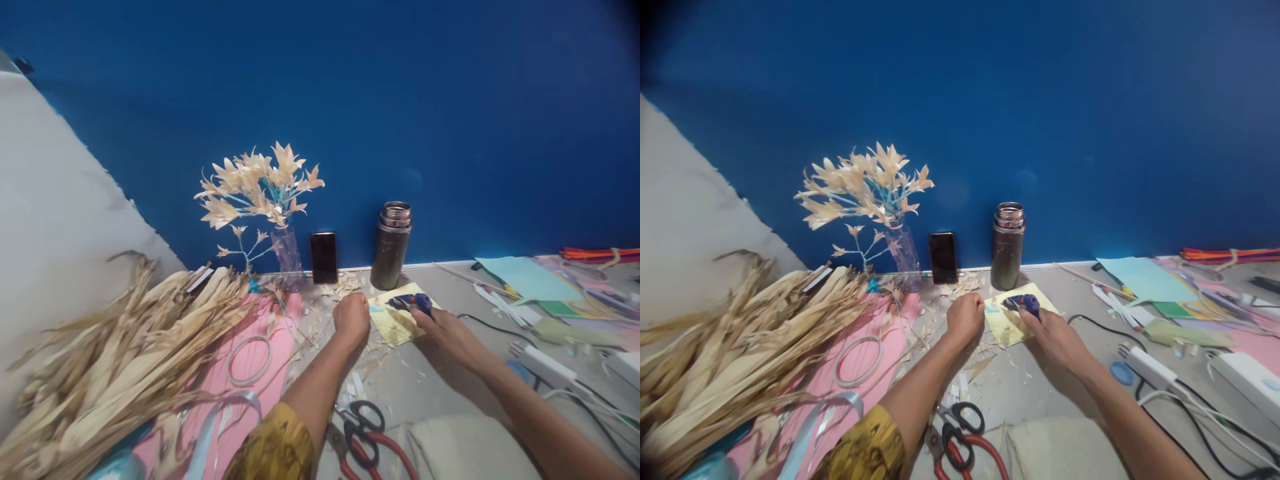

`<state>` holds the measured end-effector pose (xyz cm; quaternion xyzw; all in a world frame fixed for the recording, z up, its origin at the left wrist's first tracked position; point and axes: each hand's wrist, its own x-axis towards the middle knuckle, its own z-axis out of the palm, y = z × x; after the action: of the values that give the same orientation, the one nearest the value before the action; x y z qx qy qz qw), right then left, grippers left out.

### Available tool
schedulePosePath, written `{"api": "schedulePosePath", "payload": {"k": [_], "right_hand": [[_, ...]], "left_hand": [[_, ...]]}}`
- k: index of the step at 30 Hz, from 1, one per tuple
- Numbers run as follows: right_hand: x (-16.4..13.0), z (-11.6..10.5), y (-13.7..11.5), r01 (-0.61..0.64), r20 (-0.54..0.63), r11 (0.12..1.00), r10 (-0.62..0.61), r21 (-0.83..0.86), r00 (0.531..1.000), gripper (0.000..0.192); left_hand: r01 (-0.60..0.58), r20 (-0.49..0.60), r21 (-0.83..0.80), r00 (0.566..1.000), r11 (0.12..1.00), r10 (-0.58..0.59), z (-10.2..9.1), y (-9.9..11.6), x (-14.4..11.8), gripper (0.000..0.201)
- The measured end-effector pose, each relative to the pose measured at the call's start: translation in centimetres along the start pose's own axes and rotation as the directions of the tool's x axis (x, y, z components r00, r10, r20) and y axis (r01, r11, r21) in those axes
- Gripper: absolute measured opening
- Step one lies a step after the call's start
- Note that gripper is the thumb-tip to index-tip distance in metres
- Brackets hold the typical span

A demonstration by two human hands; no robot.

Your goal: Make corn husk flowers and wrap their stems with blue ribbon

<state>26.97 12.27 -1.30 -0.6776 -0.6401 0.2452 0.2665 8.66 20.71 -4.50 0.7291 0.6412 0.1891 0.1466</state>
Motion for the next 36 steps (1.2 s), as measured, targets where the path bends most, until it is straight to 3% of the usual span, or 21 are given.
{"api": "schedulePosePath", "payload": {"k": [11, 17, 23, 30, 36], "right_hand": [[0.2, 0.1, -0.3, -0.005, -0.017, 1.000, 0.004, -0.029, 1.000, 0.056], [0.2, 0.8, -0.8, -0.062, 0.031, 0.989, 0.067, -0.137, 0.997, 0.057], [0.1, 0.8, -0.9, -0.043, 0.047, 0.979, 0.053, -0.199, 0.997, 0.059], [0.1, -1.8, 1.7, -0.044, 0.015, 0.940, 0.052, -0.339, 0.999, 0.054], [0.4, -3.4, 3.7, 0.011, -0.008, 0.879, -0.017, -0.477, 1.000, 0.043]], "left_hand": [[-0.012, -0.015, 0.005, 1.000, 1.000, 0.012, 0.1, -0.1, 0.0, 0.026], [-0.006, -0.013, 0.013, 1.000, 1.000, 0.006, -0.1, 0.0, -0.1, 0.026], [0.001, -0.007, -0.002, 1.000, 1.000, -0.001, -0.3, 0.1, -0.1, 0.025], [0.007, -0.038, -0.097, 0.999, 0.995, -0.010, -0.3, 0.0, -0.2, 0.023], [0.026, -0.126, -0.286, 0.990, 0.958, -0.064, -0.7, -0.2, -0.2, 0.018]]}}
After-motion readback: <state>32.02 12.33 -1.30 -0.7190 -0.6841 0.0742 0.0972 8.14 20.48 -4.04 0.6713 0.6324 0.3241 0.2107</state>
